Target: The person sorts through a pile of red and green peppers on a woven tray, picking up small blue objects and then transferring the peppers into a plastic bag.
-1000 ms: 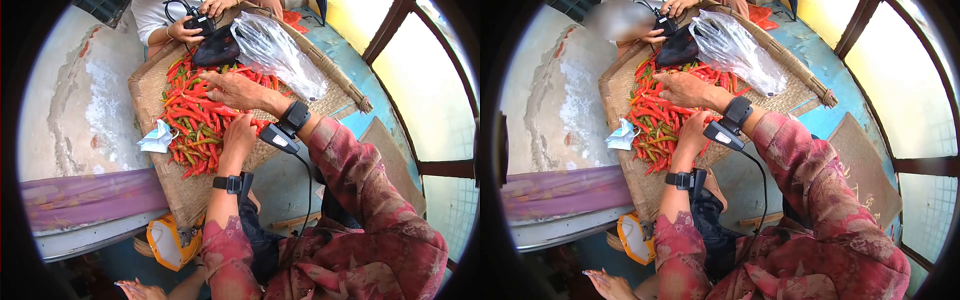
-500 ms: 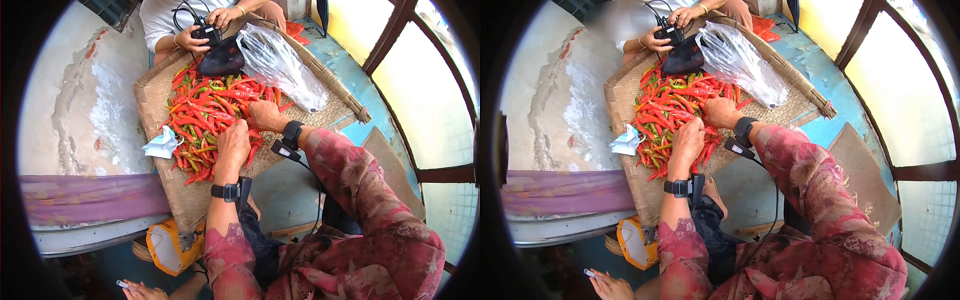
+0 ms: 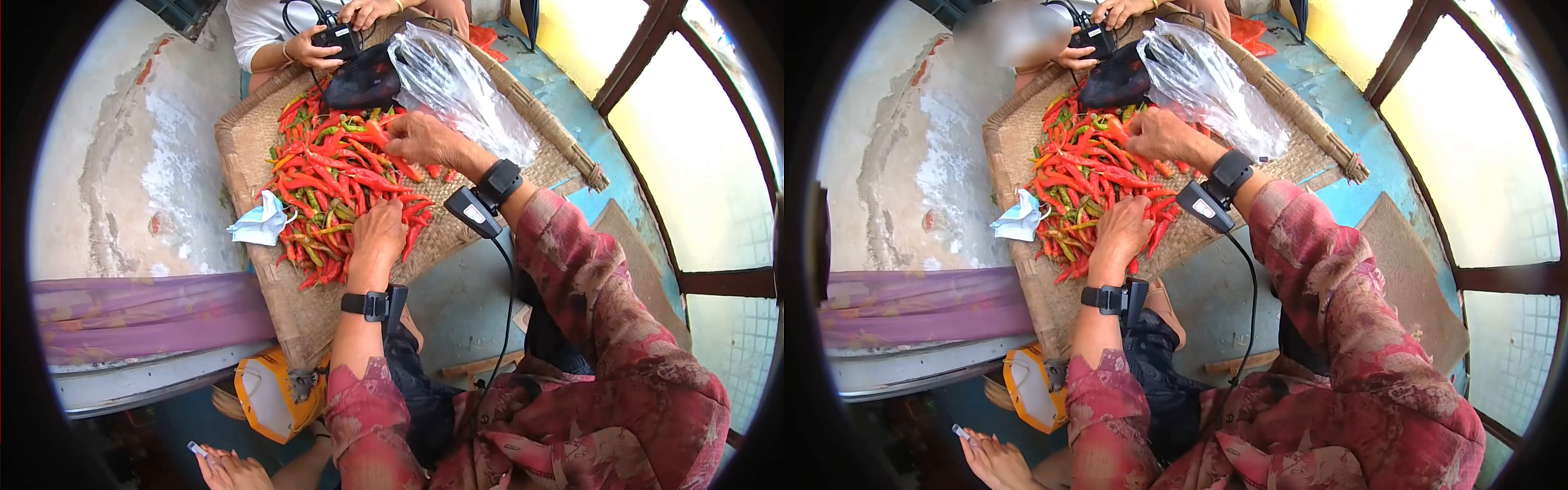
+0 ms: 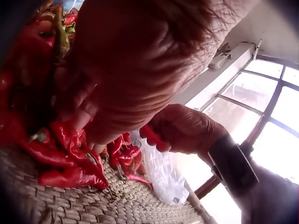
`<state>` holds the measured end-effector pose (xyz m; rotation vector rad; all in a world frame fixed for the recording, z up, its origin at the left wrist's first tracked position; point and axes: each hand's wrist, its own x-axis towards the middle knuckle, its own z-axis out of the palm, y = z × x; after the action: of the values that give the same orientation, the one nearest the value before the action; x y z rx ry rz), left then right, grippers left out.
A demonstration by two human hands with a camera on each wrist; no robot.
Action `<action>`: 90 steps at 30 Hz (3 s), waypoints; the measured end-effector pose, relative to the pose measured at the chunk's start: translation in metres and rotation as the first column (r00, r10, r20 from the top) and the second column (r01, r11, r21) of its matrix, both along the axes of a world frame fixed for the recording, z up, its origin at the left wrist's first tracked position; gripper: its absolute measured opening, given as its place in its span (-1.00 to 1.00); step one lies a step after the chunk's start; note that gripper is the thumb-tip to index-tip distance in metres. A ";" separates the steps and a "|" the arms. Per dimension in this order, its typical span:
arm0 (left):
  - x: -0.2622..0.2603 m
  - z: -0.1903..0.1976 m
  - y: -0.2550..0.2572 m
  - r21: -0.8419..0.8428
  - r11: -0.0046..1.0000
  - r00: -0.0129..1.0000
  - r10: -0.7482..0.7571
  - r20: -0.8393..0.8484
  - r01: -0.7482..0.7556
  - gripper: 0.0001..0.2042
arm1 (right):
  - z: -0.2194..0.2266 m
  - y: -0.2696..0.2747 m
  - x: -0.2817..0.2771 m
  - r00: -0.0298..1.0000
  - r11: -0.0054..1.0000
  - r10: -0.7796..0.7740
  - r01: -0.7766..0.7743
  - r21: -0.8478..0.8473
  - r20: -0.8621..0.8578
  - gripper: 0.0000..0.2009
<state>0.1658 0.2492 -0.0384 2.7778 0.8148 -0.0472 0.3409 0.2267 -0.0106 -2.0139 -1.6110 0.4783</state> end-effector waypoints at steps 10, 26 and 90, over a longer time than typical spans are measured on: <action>0.004 -0.019 0.008 0.123 0.992 0.999 -0.013 -0.040 0.018 -0.94 | -0.045 -0.010 -0.010 0.929 0.932 0.358 -0.361 0.027 0.092 -0.84; -0.012 0.015 0.015 -0.041 0.995 0.979 0.101 0.180 -0.095 -0.88 | -0.051 -0.030 -0.023 0.950 0.985 0.171 -0.155 -0.081 0.262 -0.80; -0.005 -0.001 -0.008 -0.007 1.000 0.978 -0.015 -0.209 0.014 -0.78 | -0.046 -0.044 -0.034 0.879 0.877 0.443 -0.382 -0.292 0.178 -0.75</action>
<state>0.1611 0.2407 -0.0395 2.8070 0.8408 -0.3486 0.3068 0.1822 -0.0562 -1.9539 -2.2577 0.6391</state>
